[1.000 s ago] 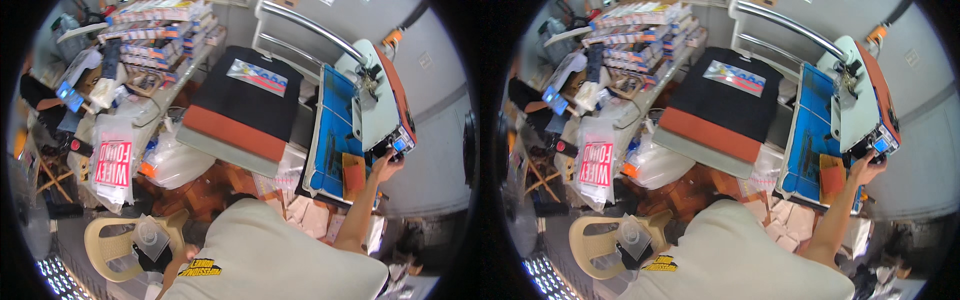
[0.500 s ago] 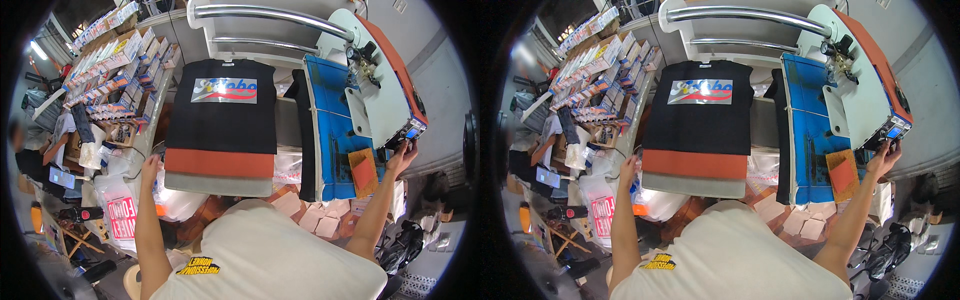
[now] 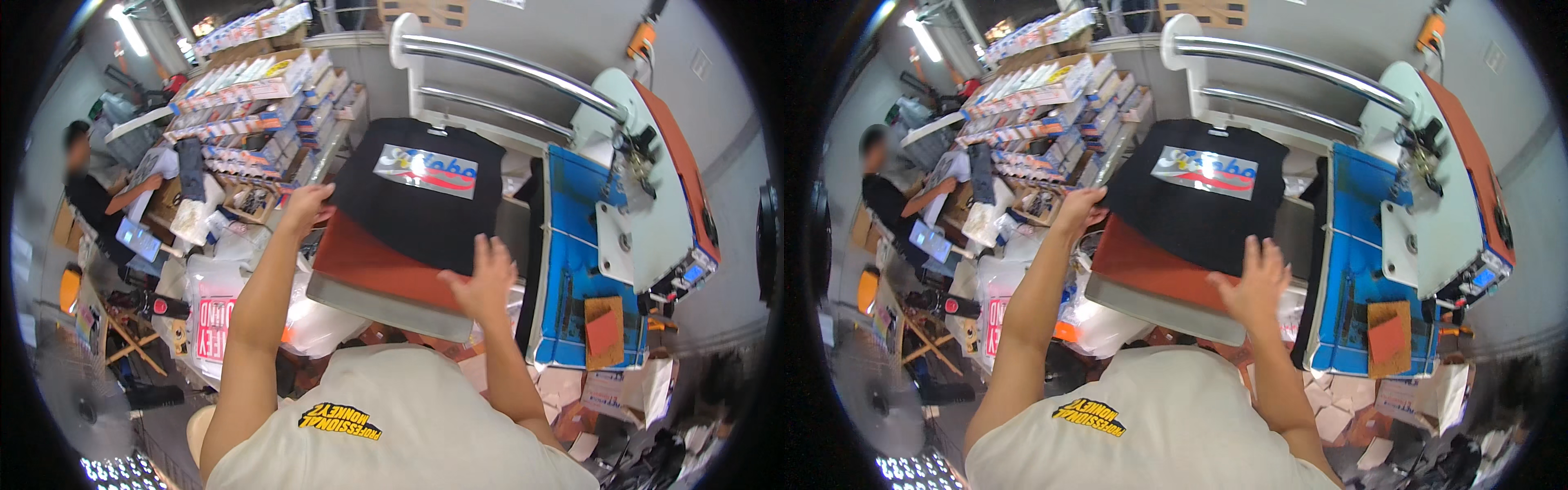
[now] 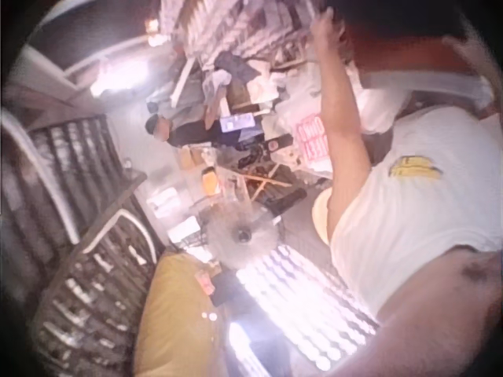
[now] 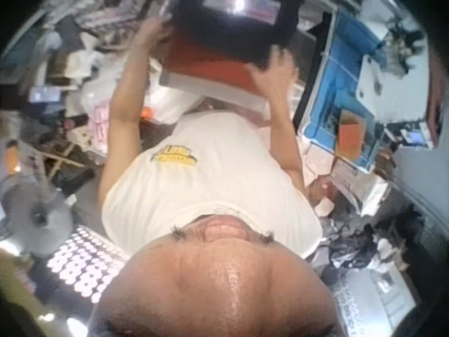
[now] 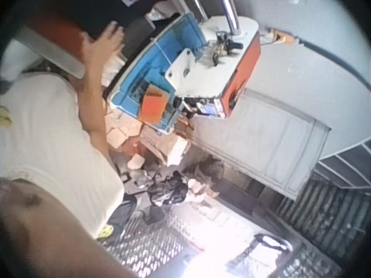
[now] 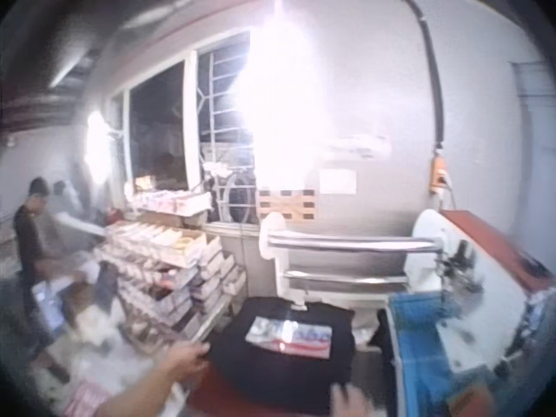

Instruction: The person operates a heat press machine to apply designs onto black t-shirts. They place a t-shirt on the press, lower the heated platen, and then remove the finished shirt. The person also uses scissors to cut a small piece of material from a plastic bag.

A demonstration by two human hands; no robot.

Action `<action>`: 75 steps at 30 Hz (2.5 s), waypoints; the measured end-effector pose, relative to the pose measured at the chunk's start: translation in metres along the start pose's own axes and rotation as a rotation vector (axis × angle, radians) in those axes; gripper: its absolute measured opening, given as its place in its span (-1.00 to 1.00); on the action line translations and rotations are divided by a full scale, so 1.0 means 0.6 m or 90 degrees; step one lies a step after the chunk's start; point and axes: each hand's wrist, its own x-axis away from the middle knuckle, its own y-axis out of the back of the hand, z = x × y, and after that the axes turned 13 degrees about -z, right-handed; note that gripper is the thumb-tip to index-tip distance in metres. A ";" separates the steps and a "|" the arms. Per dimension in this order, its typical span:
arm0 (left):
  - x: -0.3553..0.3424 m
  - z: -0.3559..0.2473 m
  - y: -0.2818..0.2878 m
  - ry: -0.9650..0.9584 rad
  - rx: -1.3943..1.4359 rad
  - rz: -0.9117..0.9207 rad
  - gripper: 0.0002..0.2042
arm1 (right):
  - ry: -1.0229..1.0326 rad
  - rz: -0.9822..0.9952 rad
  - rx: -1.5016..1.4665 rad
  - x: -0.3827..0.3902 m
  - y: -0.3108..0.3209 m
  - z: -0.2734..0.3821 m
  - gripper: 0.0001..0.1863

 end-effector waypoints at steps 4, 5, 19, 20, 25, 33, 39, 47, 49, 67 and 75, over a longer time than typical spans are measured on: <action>0.107 -0.125 0.010 -0.129 -0.042 -0.004 -0.67 | -0.088 0.088 -0.096 0.048 -0.105 -0.042 -0.49; 0.116 -0.127 0.034 -0.161 -0.051 0.001 -0.62 | -0.270 0.177 -0.096 0.005 -0.069 -0.031 -0.64; 0.920 0.275 0.424 -0.201 0.595 -0.390 -0.64 | 0.106 0.408 -0.822 -0.172 0.152 0.396 -0.73; 0.992 0.322 0.449 -0.219 0.667 -0.631 -0.64 | 0.210 0.492 -0.874 -0.111 0.174 0.486 -0.75; 1.446 0.342 0.474 -0.596 0.561 -0.964 -0.66 | 0.466 0.846 -1.062 0.218 0.277 0.777 -0.80; 1.876 0.537 0.311 -0.371 0.427 -1.388 -0.94 | 0.564 1.223 -0.999 0.802 0.502 0.838 -0.76; 1.836 0.784 0.148 1.016 -0.211 -1.382 -0.68 | 1.168 0.871 -0.923 0.939 0.444 0.732 -0.59; 1.578 0.971 0.265 0.696 -0.467 -1.163 -0.36 | 1.337 0.958 -0.348 0.699 0.115 0.681 -0.58; 1.555 1.002 0.256 0.798 -0.519 -1.147 -0.35 | 1.112 0.963 -0.409 0.572 0.079 0.695 -0.61; 0.546 0.513 0.409 -0.053 -0.601 -0.490 -0.57 | 0.407 0.995 -0.554 0.386 -0.148 0.299 -0.72; 0.301 0.420 0.487 0.124 -0.848 -0.485 0.05 | 0.227 1.032 -0.635 0.220 -0.147 0.362 -0.65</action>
